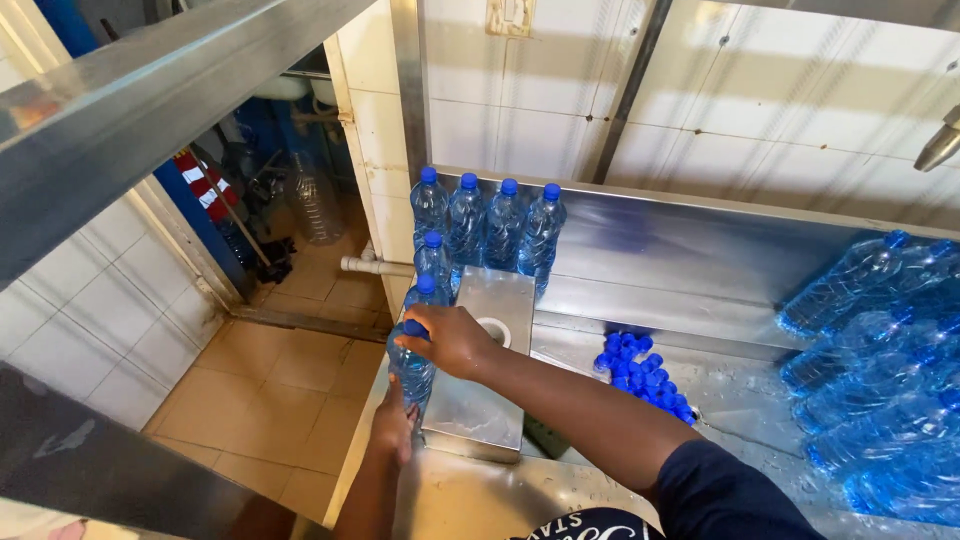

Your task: The person fills clear plastic water bottles from a wall-mounted tap, then caps them with blue lids and places them on a stainless steel counter. The process is repeated continuously for multiple bottles.

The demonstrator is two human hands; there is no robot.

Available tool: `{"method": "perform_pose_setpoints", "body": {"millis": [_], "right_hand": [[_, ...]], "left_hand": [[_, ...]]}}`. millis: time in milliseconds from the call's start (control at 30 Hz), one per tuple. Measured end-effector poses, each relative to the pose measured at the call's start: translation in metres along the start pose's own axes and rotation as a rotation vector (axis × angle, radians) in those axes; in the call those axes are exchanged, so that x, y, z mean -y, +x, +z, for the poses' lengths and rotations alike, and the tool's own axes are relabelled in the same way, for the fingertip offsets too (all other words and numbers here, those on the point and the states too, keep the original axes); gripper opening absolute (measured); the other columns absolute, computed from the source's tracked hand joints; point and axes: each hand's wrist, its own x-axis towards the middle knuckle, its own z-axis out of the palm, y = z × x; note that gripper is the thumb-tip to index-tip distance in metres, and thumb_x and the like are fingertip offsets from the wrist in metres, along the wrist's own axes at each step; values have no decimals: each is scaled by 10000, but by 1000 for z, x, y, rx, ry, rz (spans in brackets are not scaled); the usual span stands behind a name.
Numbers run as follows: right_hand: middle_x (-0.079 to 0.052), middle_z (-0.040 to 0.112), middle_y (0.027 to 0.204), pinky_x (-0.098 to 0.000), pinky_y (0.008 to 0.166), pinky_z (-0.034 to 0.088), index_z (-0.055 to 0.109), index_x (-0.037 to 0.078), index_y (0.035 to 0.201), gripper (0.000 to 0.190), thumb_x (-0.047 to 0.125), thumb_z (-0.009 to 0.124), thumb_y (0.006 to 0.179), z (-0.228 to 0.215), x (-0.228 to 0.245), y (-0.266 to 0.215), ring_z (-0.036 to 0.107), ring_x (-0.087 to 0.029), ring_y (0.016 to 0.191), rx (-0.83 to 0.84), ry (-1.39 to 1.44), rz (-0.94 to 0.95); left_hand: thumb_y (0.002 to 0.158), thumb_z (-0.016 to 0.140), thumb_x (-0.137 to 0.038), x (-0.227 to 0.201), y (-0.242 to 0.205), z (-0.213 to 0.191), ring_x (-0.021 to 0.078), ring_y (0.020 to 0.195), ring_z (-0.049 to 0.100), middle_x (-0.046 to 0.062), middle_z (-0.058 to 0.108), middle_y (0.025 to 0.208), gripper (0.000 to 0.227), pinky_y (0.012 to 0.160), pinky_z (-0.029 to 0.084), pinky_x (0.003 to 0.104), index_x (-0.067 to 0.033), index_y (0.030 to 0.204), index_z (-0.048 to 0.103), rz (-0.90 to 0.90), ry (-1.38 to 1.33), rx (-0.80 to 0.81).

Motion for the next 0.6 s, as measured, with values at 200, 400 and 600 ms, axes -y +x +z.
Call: {"method": "perform_pose_setpoints", "body": {"millis": [200, 400, 600], "right_hand": [[-253, 792, 1132, -518, 893, 659, 694, 71, 1320, 377, 345, 761, 1069, 14, -14, 12, 792, -461, 1070, -1, 130, 38], [-136, 693, 829, -256, 396, 572, 644, 67, 1190, 222, 84, 784, 1019, -9, -88, -28, 710, -202, 459, -315, 762, 237], [-215, 744, 981, -544, 825, 599, 709, 60, 1149, 323, 282, 837, 952, -25, -237, -192, 759, -455, 991, -52, -119, 535]], "left_hand": [[961, 703, -817, 0, 12, 15, 313, 1282, 719, 161, 741, 1399, 850, 1212, 517, 467, -137, 1470, 705, 79, -299, 119], [937, 738, -848, 12, 64, 17, 261, 1172, 770, 82, 821, 1227, 768, 1124, 576, 434, -175, 1300, 813, 40, -292, 72], [744, 651, -1185, 35, 149, -27, 329, 926, 745, 212, 761, 1004, 1203, 865, 598, 426, -64, 1157, 792, -171, 206, -27]]}}
